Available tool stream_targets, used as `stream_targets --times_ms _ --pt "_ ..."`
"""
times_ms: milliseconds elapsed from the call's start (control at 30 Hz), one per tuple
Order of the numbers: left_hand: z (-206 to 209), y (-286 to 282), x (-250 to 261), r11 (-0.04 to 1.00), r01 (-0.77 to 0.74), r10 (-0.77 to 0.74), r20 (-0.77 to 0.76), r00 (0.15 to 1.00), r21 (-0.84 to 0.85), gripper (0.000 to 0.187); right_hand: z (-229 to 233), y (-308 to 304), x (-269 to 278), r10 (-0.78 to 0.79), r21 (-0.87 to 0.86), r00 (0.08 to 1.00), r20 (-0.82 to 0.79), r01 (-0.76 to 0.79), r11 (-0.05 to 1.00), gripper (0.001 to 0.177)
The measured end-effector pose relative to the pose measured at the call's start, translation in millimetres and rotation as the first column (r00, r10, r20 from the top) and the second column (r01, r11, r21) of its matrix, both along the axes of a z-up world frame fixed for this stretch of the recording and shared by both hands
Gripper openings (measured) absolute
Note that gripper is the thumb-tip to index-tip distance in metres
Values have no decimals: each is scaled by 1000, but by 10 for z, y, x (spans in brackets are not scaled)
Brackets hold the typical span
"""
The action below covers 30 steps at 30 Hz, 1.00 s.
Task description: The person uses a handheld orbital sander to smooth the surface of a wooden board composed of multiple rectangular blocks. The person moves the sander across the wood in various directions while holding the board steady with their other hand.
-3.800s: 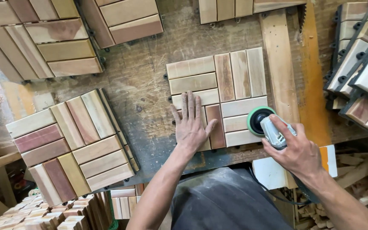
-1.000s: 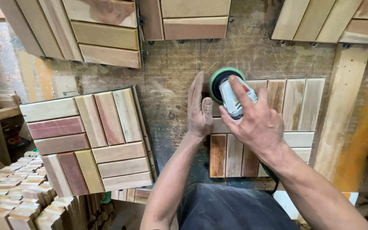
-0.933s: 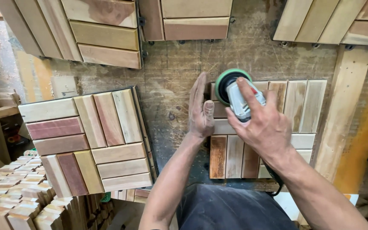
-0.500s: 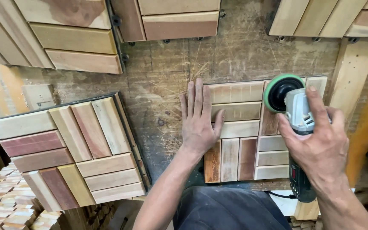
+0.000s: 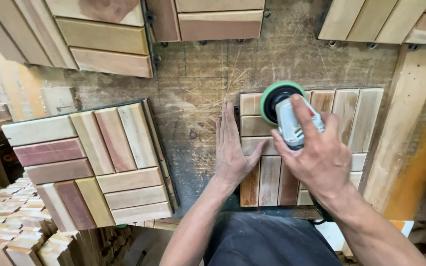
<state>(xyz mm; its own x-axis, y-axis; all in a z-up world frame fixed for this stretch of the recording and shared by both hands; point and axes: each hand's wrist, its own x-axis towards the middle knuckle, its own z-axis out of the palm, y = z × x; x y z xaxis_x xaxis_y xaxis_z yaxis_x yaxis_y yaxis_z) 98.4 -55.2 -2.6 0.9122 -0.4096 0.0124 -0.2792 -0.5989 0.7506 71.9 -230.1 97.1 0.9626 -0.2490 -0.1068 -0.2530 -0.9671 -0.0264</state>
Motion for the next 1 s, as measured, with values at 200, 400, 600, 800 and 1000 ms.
stream_targets --times_ms 200,400,600,800,1000 --pt "117 150 -106 999 2 -3 -14 1000 -49 100 -21 354 303 78 -105 991 108 -67 992 75" --pt "71 202 -108 995 96 -96 14 995 23 113 -25 194 176 73 -128 988 139 -56 990 76" --pt "1 93 -1 981 163 -175 107 979 108 100 -27 -108 -56 -66 -45 996 60 69 997 82" --pt "-52 -78 155 925 170 -237 167 957 341 106 24 -233 -147 -149 29 986 77 147 989 81" --pt "-69 -160 183 918 171 -240 158 958 357 104 -9 -339 -226 -162 -9 980 111 164 986 81"
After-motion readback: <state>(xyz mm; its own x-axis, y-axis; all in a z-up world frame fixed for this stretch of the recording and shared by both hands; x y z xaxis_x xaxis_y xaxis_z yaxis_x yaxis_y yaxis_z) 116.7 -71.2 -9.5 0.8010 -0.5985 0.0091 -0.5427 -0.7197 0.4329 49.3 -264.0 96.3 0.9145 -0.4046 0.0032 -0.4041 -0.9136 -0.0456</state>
